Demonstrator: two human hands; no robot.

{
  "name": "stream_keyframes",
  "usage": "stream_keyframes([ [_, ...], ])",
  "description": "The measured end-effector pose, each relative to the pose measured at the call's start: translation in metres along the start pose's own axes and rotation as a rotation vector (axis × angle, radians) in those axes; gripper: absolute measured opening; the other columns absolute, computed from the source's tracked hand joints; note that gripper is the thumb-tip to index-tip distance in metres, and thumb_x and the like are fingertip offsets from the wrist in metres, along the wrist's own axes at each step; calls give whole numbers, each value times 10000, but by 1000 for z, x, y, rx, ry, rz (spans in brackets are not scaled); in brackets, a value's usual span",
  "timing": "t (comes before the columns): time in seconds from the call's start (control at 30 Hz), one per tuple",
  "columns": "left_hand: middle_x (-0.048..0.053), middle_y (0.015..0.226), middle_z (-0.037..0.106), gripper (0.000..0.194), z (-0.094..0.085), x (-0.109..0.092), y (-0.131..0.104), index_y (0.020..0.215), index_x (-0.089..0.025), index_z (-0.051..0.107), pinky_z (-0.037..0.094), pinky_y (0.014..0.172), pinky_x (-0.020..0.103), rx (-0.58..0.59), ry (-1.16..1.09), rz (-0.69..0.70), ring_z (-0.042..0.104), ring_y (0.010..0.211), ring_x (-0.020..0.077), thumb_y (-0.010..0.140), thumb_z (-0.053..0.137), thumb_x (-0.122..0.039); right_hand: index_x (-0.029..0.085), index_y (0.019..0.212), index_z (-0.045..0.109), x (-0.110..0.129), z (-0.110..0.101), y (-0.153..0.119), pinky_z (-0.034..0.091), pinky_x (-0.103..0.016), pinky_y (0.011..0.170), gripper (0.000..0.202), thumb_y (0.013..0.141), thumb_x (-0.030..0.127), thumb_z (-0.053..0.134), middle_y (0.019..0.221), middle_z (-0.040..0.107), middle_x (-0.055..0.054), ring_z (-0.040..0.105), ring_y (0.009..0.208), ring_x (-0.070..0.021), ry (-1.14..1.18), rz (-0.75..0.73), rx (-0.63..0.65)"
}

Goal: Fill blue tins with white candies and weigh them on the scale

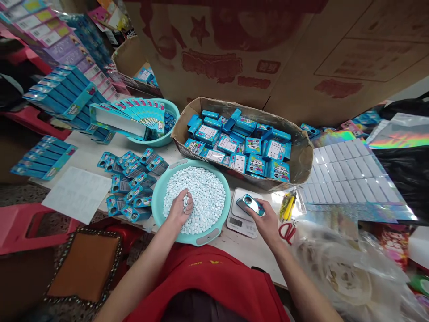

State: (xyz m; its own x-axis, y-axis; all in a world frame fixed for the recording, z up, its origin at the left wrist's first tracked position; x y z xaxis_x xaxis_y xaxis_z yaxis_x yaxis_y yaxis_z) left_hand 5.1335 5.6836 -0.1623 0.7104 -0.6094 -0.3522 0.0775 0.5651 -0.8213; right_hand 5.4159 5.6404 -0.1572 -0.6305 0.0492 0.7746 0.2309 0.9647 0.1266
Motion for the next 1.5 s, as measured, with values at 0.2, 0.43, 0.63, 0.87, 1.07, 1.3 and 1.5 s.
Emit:
stream_keyframes([
  [0.2,-51,442,404,238,53,-17,-50,586,-170,455,149,305,153,208,37,235,320,331,39,709,585,-326,228,999,596,88,14,16,486,-348,746,311,792,451,659,918,628,-57,592,848,-217,105,-265,123],
  [0.43,-9,550,489,228,68,-19,-62,541,-177,492,433,529,244,164,262,804,519,526,107,735,535,-288,223,1008,600,125,66,10,468,-349,718,256,819,393,641,881,632,-60,582,835,-231,78,-401,362],
  [0.63,-30,554,470,313,56,-17,-54,586,-175,484,412,524,212,40,262,828,479,528,85,780,599,-391,201,973,602,131,75,7,463,-358,714,277,744,296,725,854,622,-54,563,826,-245,-24,-422,393],
  [0.87,-45,487,434,453,55,-12,-49,586,-166,494,250,373,182,-15,323,742,366,408,51,719,624,-579,200,974,606,131,76,7,464,-356,725,328,695,247,772,865,619,-48,562,844,-243,-38,-394,437],
  [1.07,-53,481,385,462,64,-16,-51,573,-176,445,244,377,181,25,281,752,331,395,50,758,587,-574,205,969,616,125,72,6,483,-345,714,289,724,285,748,858,626,-45,583,840,-232,60,-358,434],
  [1.3,102,1008,640,291,-11,-7,-13,848,-195,661,468,835,390,-129,1326,935,558,1022,258,811,546,-460,229,988,610,87,-1,8,501,-322,702,281,794,425,664,901,626,-51,597,819,-209,116,-180,151],
  [1.5,133,1301,533,340,-57,26,-5,1153,-194,605,292,1036,546,-297,1863,1079,358,1295,335,881,483,-358,210,983,619,13,-15,8,516,-376,738,374,783,526,630,901,637,-66,611,828,-230,-14,-60,-41],
])
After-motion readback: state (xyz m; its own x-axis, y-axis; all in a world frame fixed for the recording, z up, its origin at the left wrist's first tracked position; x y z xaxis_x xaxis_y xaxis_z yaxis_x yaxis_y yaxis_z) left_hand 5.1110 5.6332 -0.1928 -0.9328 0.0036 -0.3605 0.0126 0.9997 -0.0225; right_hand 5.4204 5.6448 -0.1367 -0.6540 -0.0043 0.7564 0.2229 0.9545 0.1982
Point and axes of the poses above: each hand's wrist, its own y-axis towards the middle knuckle, its own z-axis out of the palm, x = y × z, the point moved 2 cm from there along y, towards the middle knuckle
